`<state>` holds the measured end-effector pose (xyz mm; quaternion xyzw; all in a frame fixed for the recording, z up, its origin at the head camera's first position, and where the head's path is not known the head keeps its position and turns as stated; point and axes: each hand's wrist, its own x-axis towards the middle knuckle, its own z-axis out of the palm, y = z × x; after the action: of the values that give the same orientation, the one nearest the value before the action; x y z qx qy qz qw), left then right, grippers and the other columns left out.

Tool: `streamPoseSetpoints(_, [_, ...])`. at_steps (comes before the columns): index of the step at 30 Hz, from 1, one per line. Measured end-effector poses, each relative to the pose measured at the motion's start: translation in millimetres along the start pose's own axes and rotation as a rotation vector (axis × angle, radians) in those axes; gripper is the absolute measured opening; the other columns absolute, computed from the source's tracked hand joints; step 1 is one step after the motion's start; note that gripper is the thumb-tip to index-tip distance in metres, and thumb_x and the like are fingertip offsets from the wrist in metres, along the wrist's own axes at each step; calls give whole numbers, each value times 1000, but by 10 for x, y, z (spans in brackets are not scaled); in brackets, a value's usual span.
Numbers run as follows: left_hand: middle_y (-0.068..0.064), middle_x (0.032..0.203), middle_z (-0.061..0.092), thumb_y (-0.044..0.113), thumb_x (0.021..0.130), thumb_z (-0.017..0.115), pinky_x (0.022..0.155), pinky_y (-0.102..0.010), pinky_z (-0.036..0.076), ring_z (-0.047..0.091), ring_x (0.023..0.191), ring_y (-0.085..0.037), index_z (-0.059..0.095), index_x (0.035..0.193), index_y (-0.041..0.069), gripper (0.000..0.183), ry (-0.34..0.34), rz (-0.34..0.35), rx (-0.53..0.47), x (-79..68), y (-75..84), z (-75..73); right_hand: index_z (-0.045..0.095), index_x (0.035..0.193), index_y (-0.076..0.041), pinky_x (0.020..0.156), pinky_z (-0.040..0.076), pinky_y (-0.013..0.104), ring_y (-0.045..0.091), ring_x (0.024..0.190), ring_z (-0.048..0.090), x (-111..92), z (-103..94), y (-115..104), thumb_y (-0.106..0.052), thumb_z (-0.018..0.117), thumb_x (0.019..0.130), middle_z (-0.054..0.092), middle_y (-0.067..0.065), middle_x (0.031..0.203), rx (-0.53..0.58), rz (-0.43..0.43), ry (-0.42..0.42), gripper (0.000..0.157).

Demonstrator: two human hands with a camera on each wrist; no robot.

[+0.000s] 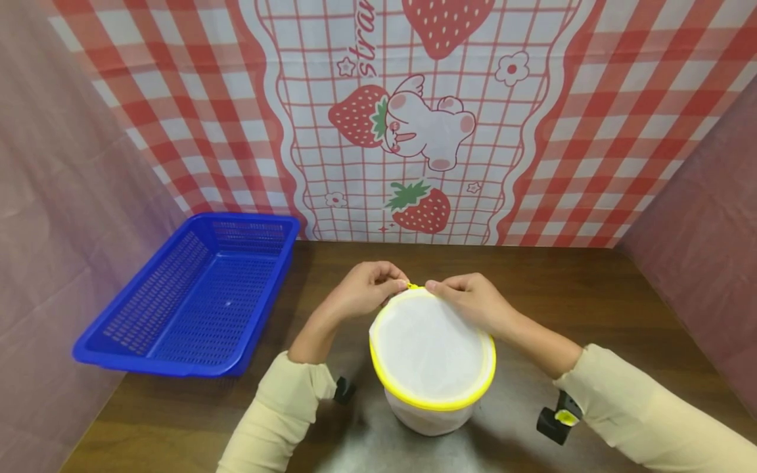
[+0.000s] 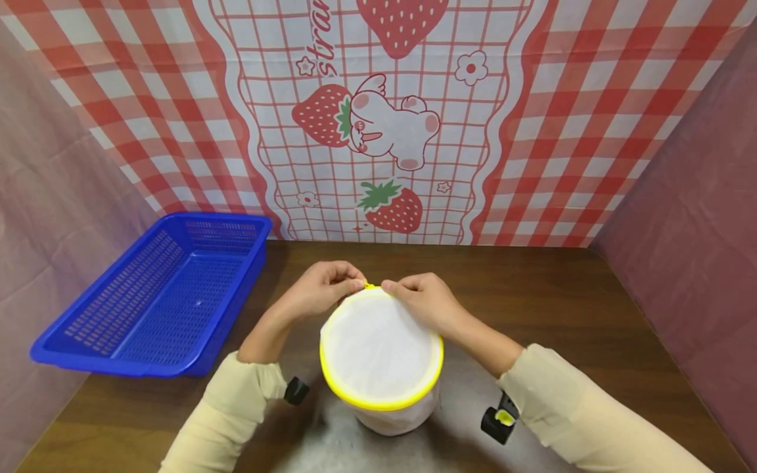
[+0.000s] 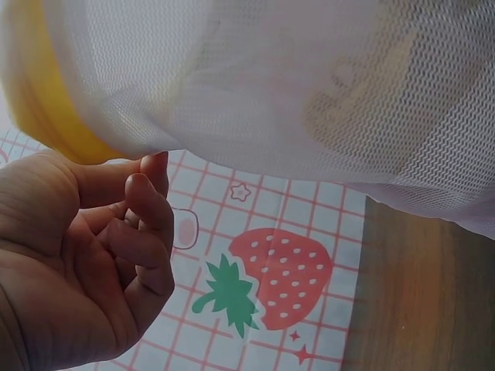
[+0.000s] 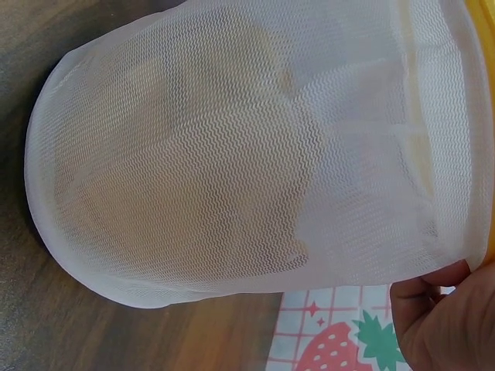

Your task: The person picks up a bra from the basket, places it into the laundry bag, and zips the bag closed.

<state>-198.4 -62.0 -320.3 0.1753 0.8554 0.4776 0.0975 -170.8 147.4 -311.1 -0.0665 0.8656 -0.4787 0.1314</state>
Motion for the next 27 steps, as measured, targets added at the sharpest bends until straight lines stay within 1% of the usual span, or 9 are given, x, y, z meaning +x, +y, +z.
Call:
streamPoseSetpoints(4, [-6,84,67,23,91,60,59,-23,50,57,65,-11,68,95,7,18,21,6,17,-7,-9,-4,71,99,-3,53,54,31,14,58,61,10,0,12,-43,58,90,66,6,76,-12,4,23,44])
streamPoseSetpoints(9, [-6,85,68,22,91,61,59,-23,51,58,66,-11,68,95,7,17,29,5,15,-11,-26,-9,72,98,-3,52,53,31,13,56,60,18,-4,32,-44,58,90,64,5,74,-18,13,40,43])
streamPoseSetpoints(16, [-4,86,68,23,91,61,61,-22,48,56,69,-10,68,94,9,16,66,25,52,-25,-48,-8,72,98,-3,52,53,32,14,57,60,16,3,26,-43,58,90,65,7,75,-20,-5,61,43])
streamPoseSetpoints(21, [-4,87,69,24,91,61,62,-22,46,56,70,-10,69,94,9,17,90,24,53,-12,-64,9,71,99,-3,51,53,32,14,56,61,16,-8,19,-44,57,91,65,8,76,-25,-7,79,44])
streamPoseSetpoints(27, [-5,86,69,23,90,62,60,-22,47,58,69,-11,68,95,8,17,110,-32,3,12,-44,39,72,98,-3,51,52,30,13,57,60,40,-11,20,-44,57,90,66,9,80,-59,-26,114,44])
